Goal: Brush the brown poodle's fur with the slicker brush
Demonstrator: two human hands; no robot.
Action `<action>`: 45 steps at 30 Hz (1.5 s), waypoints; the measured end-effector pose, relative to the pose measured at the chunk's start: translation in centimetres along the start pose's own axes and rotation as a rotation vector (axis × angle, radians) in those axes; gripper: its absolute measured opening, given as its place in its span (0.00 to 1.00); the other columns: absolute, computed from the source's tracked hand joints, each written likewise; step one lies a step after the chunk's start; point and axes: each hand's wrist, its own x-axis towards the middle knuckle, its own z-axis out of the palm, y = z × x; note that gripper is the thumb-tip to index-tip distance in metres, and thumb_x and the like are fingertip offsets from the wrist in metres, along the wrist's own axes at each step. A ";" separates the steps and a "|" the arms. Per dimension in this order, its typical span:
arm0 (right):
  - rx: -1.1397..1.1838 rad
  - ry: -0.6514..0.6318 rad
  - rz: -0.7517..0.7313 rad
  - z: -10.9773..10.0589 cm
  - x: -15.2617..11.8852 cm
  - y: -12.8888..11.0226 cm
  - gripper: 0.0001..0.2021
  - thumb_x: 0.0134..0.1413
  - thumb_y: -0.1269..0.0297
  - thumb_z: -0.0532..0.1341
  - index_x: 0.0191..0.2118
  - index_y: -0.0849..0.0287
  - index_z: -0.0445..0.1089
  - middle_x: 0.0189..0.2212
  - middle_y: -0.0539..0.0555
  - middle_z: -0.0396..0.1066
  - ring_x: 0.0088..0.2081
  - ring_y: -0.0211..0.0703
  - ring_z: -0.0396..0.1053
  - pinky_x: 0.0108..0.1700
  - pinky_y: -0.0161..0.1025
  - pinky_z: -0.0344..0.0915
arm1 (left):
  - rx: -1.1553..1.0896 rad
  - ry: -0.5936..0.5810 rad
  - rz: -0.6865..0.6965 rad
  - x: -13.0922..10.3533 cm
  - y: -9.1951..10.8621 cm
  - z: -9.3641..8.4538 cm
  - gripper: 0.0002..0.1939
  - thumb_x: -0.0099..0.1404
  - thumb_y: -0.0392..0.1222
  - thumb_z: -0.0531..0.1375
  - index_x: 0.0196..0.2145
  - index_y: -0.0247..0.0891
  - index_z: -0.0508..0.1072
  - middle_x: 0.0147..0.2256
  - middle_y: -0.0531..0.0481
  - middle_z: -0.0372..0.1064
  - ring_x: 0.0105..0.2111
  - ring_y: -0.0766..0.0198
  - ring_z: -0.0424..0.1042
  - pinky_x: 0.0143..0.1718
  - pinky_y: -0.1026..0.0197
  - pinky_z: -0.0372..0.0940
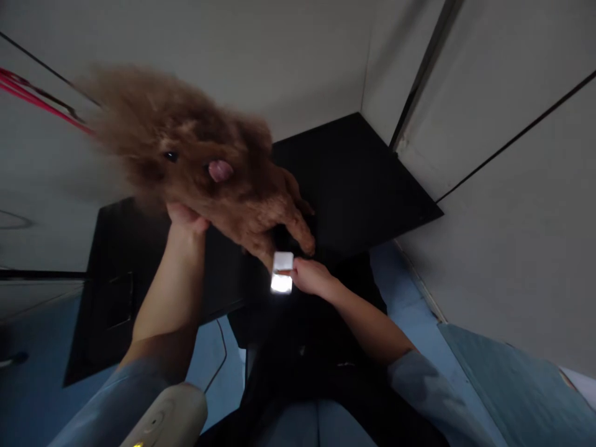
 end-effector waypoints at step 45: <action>0.651 0.135 -0.173 -2.3 2.3 -3.7 0.09 0.56 0.64 0.57 0.28 0.62 0.68 0.23 0.50 0.73 0.20 0.30 0.66 0.24 0.28 0.61 | 0.036 0.307 -0.168 -0.2 1.1 1.7 0.12 0.58 0.48 0.58 0.34 0.39 0.76 0.37 0.48 0.76 0.41 0.59 0.74 0.42 0.60 0.70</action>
